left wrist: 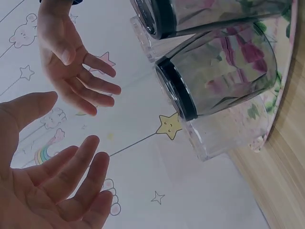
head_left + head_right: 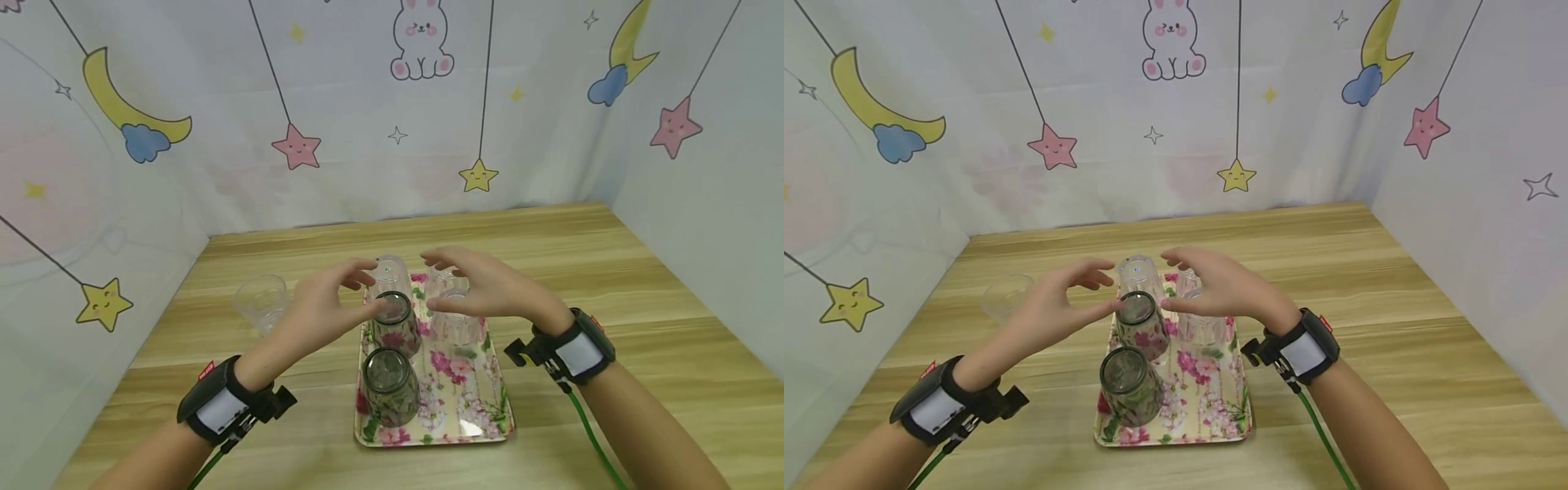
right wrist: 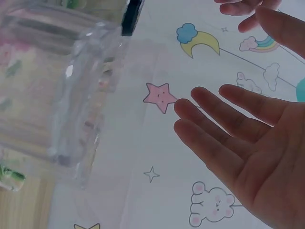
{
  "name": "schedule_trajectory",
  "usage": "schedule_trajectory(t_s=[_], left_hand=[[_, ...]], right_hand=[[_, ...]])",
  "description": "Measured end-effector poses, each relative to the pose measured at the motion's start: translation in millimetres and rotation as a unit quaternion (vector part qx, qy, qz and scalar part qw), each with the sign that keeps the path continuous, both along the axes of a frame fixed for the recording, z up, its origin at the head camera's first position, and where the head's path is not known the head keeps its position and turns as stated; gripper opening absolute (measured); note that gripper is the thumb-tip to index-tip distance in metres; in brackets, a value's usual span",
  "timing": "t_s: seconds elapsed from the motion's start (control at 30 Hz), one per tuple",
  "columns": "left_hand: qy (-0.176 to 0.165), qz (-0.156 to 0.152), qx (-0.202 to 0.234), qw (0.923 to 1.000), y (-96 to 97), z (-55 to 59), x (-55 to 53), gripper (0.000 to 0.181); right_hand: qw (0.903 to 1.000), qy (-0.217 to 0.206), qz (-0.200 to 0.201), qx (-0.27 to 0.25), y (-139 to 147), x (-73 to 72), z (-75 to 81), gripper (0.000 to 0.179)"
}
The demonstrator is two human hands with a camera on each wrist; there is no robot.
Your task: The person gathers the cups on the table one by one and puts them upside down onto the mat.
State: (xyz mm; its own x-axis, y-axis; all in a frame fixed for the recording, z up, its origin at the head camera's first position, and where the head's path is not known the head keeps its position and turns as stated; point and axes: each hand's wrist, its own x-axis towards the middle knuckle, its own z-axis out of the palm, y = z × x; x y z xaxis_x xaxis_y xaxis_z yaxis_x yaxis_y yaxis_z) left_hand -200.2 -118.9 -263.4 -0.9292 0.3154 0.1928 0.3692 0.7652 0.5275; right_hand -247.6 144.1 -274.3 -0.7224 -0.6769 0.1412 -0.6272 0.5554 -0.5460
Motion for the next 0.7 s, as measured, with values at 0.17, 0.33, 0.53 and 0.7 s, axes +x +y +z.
schedule_trajectory(t_s=[0.17,0.33,0.53,0.7], left_hand=[[0.016,0.022,0.016,0.9995,-16.5,0.3,4.2,0.053],[0.002,0.054,0.037,0.9978,-35.0,-1.2,10.1,0.054],[0.019,0.088,0.031,0.9954,-59.9,-5.3,17.1,0.055],[0.017,0.111,0.027,0.9933,-78.7,-4.8,22.5,0.057]], right_hand=[[0.9997,0.007,0.022,-0.006,-25,-4.9,13.4,0.071],[0.9983,0.02,0.053,-0.012,-53,-11.2,22.0,0.07],[0.9961,0.014,0.087,-0.012,-89,-18.0,28.6,0.071],[0.995,0.023,0.098,-0.001,-117,-23.9,33.4,0.071]])
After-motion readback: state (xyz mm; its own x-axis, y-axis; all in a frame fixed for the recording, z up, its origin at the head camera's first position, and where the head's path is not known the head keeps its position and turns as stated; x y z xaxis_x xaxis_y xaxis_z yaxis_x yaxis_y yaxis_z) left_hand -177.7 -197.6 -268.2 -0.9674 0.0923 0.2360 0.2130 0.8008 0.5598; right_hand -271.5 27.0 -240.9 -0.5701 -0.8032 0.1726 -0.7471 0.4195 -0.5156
